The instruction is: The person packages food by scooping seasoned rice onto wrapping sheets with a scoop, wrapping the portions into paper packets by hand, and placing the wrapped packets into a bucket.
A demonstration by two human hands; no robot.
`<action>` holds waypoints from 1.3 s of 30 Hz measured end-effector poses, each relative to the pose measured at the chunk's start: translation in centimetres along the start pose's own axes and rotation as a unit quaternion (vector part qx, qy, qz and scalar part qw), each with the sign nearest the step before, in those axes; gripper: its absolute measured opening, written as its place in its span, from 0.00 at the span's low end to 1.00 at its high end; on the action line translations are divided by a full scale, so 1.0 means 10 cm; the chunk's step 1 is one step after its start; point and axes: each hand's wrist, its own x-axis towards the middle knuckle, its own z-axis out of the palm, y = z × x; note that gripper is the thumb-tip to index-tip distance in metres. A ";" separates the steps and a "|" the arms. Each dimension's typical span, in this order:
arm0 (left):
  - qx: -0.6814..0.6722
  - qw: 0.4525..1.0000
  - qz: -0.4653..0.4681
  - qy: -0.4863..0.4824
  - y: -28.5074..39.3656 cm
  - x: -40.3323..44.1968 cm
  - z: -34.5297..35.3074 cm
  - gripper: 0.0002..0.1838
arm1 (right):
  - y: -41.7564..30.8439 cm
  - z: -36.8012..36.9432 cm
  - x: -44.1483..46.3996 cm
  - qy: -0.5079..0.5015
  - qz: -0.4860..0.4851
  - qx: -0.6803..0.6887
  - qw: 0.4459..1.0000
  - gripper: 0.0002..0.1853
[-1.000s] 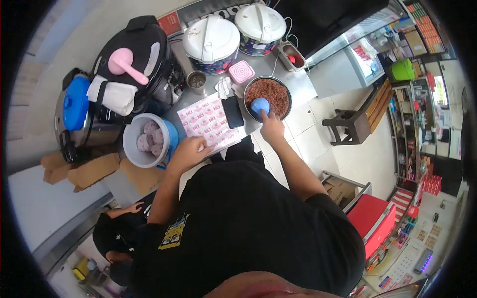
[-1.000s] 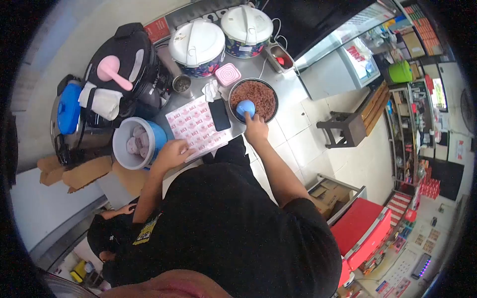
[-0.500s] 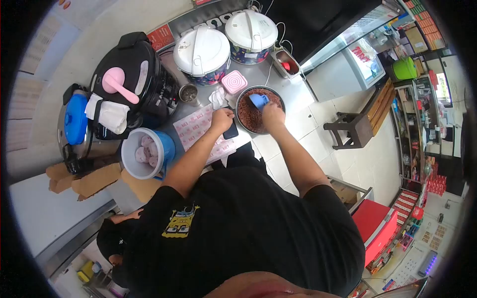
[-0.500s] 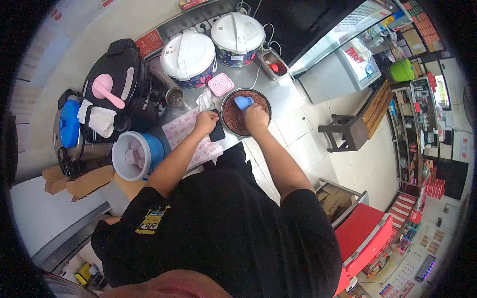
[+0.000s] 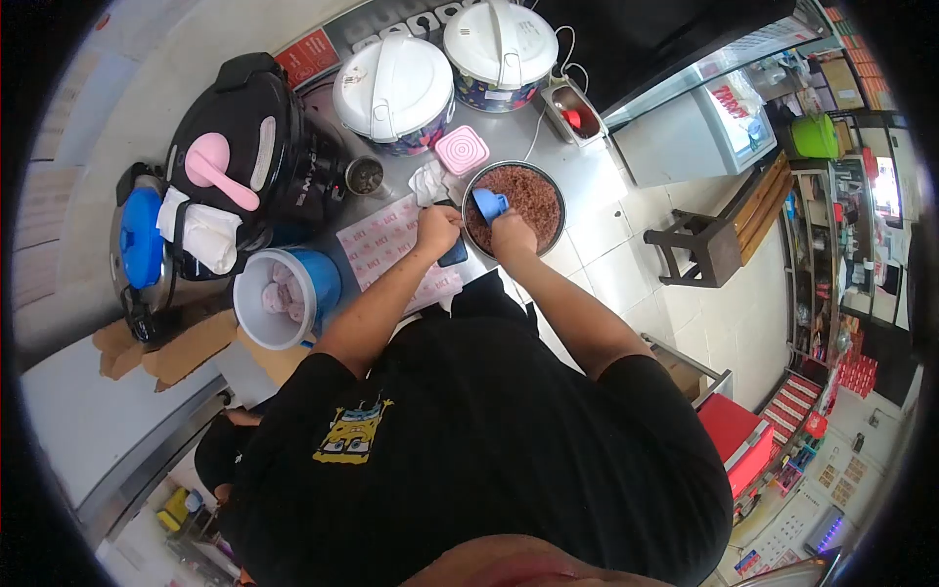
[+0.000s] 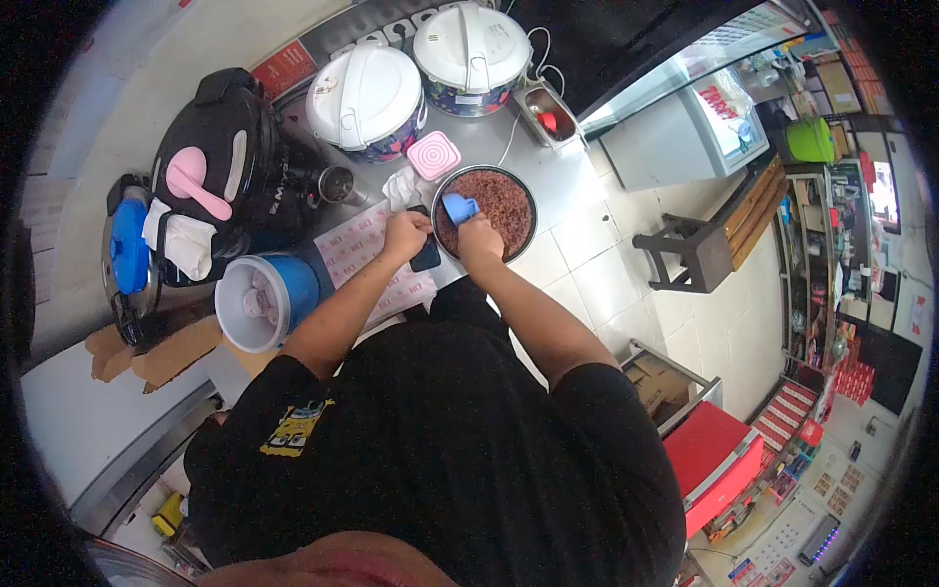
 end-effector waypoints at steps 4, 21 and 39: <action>0.014 1.000 -0.022 -0.001 0.07 -0.10 0.02 0.06 | -0.06 0.14 -0.13 0.014 -0.004 -0.007 1.000 0.15; -0.028 0.993 -0.117 0.011 0.00 -0.23 -0.08 0.07 | 0.52 -0.23 0.01 -0.050 -0.028 0.069 0.996 0.17; 0.100 0.990 0.027 -0.099 0.17 -0.34 -0.01 0.08 | -0.08 -0.15 -0.12 -0.106 -0.049 -0.126 0.985 0.15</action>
